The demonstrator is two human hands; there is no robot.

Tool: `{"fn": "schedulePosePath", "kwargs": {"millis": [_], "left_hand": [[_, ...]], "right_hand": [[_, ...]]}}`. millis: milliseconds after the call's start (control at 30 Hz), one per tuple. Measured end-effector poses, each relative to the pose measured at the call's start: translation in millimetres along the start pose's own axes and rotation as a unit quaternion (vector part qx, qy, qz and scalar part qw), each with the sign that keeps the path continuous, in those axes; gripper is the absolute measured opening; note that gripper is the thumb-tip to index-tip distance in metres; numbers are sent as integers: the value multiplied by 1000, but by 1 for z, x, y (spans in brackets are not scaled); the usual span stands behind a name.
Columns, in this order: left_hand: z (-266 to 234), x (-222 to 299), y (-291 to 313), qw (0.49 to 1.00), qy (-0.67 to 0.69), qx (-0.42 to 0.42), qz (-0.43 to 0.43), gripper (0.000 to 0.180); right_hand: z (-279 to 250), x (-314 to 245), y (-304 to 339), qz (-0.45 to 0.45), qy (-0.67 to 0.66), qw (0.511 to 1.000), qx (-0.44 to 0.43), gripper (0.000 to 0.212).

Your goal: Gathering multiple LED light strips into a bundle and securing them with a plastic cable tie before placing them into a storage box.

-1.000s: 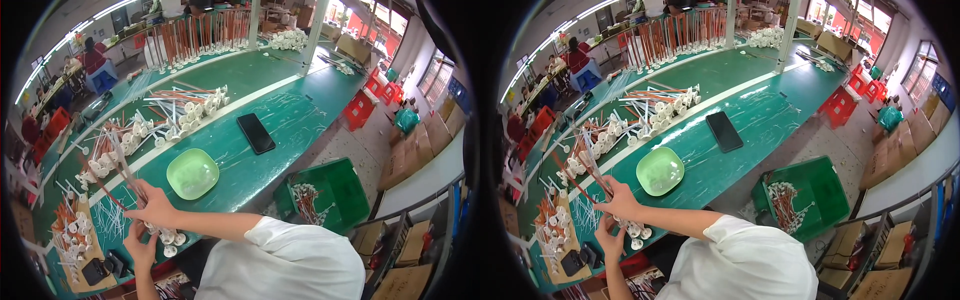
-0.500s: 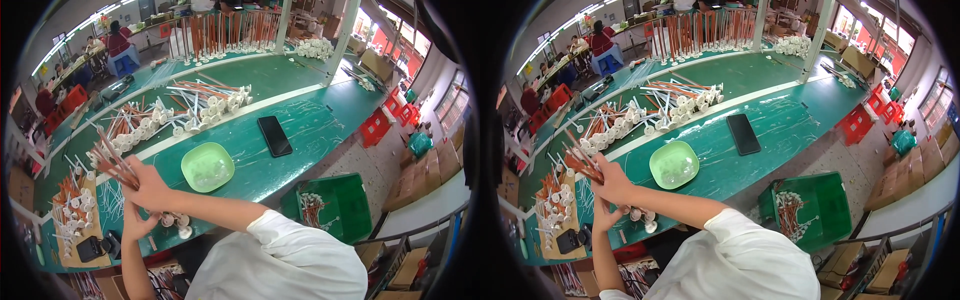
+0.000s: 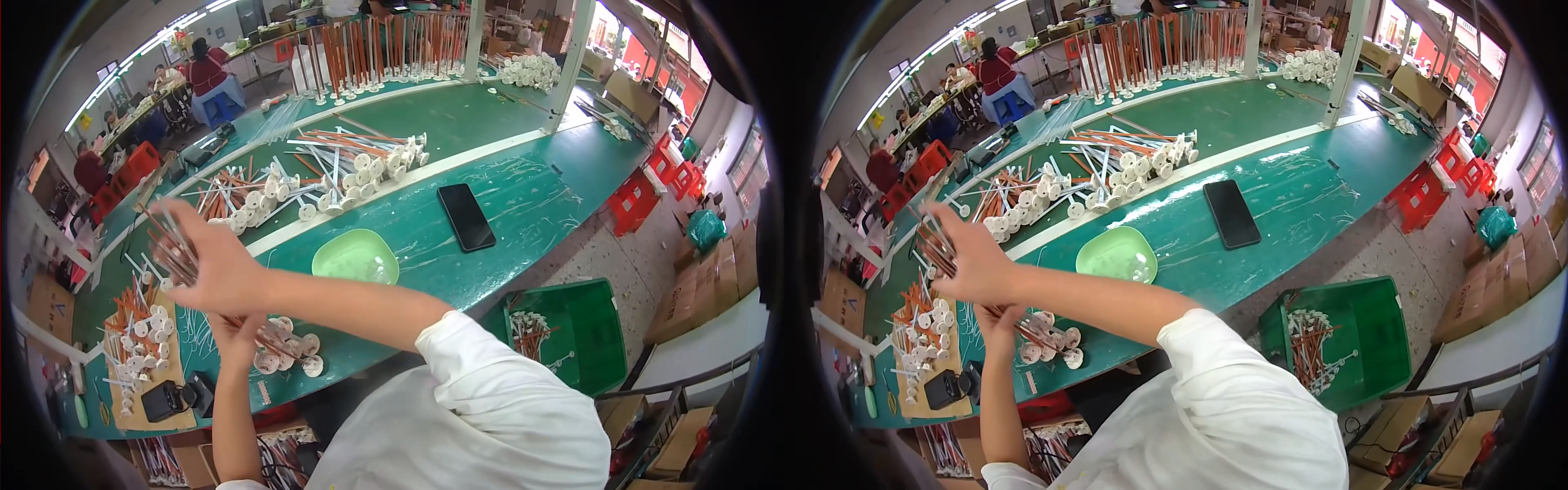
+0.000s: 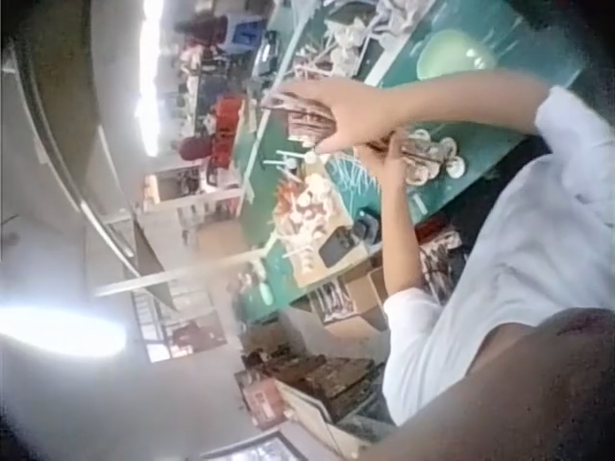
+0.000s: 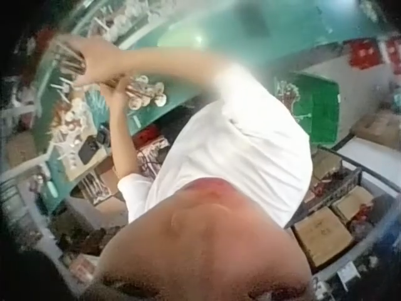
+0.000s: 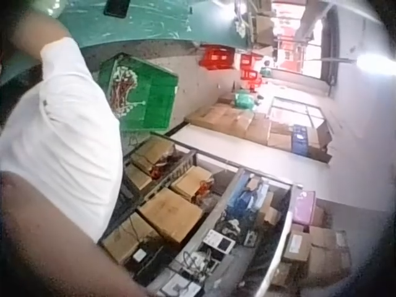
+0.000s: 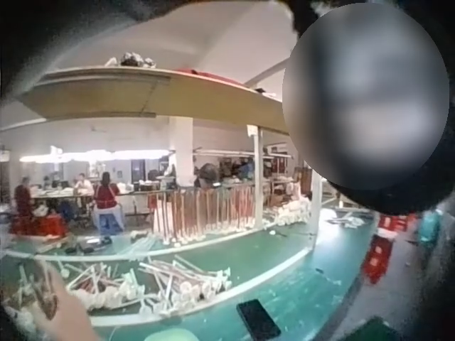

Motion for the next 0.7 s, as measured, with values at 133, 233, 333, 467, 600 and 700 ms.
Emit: {"fn": "schedulePosePath", "kwargs": {"millis": [133,233,333,467,600,700], "left_hand": [[15,50,-17,995,84,46,3,17],[9,62,-27,996,75,33,30,15],[4,83,-27,994,73,52,57,15],[11,96,-25,989,118,86,16,14],[17,105,-24,991,119,57,22,15],[19,112,-25,997,48,3,53,15]], "right_hand": [[-4,-13,-38,-112,119,986,12,86],[-2,-40,-50,-293,298,908,41,71],[27,-55,-59,-119,440,842,-290,60],[34,-70,-54,31,464,715,-522,65],[26,-77,-61,-61,439,780,-443,70],[39,-86,-66,-25,480,740,-470,77]]}}
Point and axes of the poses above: each hand's wrist, its own y-axis away from the middle knuckle, its own z-axis out of the palm, x = y × z, the point moved 5 cm from there along -y, towards the middle knuckle, and after that the axes turned 5 degrees about -z, right-handed, at the moved point
